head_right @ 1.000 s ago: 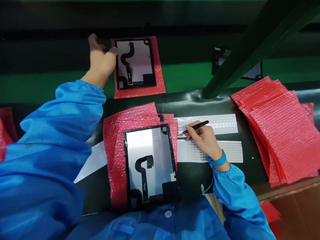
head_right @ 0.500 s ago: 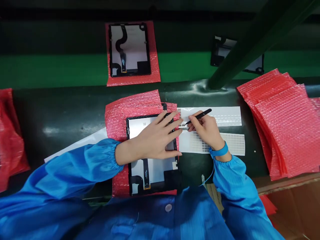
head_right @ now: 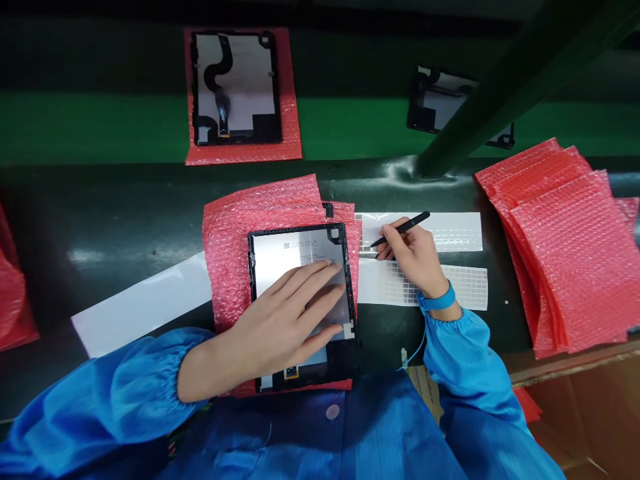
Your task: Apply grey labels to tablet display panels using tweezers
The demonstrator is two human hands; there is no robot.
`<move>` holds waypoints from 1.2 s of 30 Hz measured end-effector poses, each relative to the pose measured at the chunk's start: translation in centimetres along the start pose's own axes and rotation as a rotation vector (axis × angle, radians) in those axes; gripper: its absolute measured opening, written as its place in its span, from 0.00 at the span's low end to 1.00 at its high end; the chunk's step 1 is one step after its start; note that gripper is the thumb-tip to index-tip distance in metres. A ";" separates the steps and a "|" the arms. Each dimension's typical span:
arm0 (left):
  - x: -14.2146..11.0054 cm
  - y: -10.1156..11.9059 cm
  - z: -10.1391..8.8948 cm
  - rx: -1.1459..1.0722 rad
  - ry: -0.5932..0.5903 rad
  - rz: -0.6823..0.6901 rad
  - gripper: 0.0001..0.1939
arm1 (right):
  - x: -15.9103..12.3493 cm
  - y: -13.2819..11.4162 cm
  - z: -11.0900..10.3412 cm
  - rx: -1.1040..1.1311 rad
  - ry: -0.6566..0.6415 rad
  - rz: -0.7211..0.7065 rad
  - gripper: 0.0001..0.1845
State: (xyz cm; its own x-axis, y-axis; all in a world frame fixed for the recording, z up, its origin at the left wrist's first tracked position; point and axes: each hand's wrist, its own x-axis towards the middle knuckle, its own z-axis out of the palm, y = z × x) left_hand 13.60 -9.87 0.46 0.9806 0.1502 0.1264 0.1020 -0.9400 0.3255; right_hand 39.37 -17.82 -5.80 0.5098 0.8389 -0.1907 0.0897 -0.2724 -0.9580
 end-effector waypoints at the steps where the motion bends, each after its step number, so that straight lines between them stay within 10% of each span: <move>1: -0.2 0.1 0.1 0.004 -0.007 -0.010 0.22 | 0.0 0.1 -0.1 -0.019 -0.006 -0.004 0.26; 23: -1.9 0.2 1.2 0.031 -0.021 -0.048 0.24 | 0.1 -1.4 0.1 0.103 0.032 0.021 0.29; 36: -1.1 1.6 1.6 0.060 0.030 -0.125 0.20 | -3.8 -2.5 3.1 0.233 -0.163 0.079 0.22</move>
State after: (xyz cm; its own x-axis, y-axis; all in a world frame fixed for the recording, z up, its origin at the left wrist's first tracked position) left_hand 13.00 -12.01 -0.67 0.9543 0.2752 0.1164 0.2336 -0.9300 0.2837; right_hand 34.59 -18.87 -3.29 0.3617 0.8892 -0.2802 -0.1531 -0.2398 -0.9587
